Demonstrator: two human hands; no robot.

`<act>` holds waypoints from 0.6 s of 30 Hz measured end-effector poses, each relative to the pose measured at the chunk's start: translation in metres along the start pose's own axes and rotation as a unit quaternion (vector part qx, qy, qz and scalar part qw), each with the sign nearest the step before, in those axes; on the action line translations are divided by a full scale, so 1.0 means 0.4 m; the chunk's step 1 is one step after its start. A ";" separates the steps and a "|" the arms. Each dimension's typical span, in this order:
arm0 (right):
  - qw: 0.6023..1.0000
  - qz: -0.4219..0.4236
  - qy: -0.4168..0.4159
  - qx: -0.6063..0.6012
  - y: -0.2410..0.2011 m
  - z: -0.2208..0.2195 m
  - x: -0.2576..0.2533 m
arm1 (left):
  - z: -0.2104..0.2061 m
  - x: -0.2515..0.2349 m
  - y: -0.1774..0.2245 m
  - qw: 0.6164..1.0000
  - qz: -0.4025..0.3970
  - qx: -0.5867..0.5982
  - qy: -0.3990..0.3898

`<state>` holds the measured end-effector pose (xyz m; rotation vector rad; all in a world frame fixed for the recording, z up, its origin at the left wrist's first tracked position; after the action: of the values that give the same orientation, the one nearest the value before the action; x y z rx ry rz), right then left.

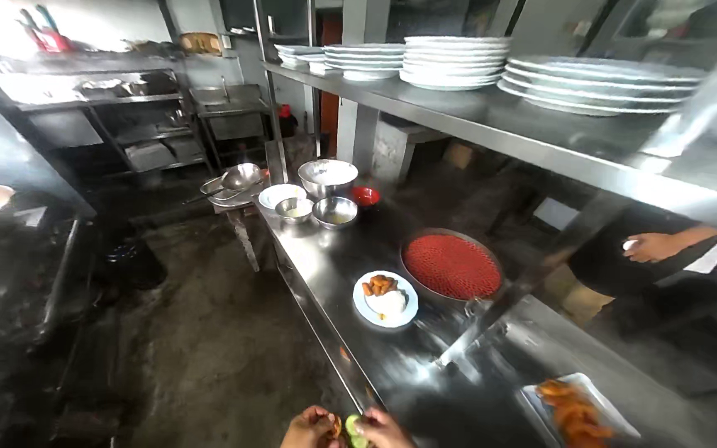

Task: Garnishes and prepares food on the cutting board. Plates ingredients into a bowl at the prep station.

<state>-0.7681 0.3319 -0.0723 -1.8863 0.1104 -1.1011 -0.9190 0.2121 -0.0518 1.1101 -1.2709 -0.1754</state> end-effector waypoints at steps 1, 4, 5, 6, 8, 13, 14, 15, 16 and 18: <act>1.000 0.010 0.013 -0.004 -0.058 0.008 -0.059 | 0.018 -0.044 0.057 1.000 -0.005 -0.016 0.004; 0.996 0.059 0.073 0.011 -0.257 0.047 -0.212 | 0.048 -0.177 0.223 0.999 -0.006 -0.042 -0.008; 0.992 0.071 0.103 0.022 -0.306 0.064 -0.261 | 0.050 -0.219 0.265 0.999 -0.004 -0.043 -0.014; 0.986 0.081 0.138 0.040 -0.346 0.081 -0.311 | 0.048 -0.263 0.303 0.999 -0.008 -0.040 -0.021; 0.968 0.096 0.212 0.097 -0.422 0.115 -0.416 | 0.037 -0.363 0.386 0.997 -0.044 -0.053 -0.047; 0.930 0.056 0.309 0.193 -0.499 0.116 -0.578 | 0.001 -0.616 0.526 0.943 -0.114 -0.248 -0.188; 0.923 0.044 0.322 0.207 -0.503 0.108 -0.592 | -0.007 -0.660 0.549 0.924 -0.124 -0.292 -0.213; 0.917 0.032 0.334 0.216 -0.511 0.102 -0.599 | -0.017 -0.708 0.569 0.901 -0.141 -0.335 -0.236; 0.911 0.023 0.348 0.222 -0.515 0.097 -0.603 | -0.028 -0.748 0.584 0.874 -0.164 -0.378 -0.260; 0.899 0.008 0.375 0.227 -0.513 0.093 -0.606 | -0.053 -0.802 0.608 0.799 -0.213 -0.464 -0.318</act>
<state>-0.9557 0.5904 -0.0822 -0.9756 0.2748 -1.6320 -1.1252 0.5571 -0.0844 0.4252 -1.2224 -1.4583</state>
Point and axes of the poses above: each hand's wrist, its own x-axis away from the middle knuckle, its own z-axis out of the back of the hand, y = z × x, the point moved 5 cm from there along -x, towards the middle knuckle, and after that the axes turned 8 degrees about -x, right-handed, at the moved point
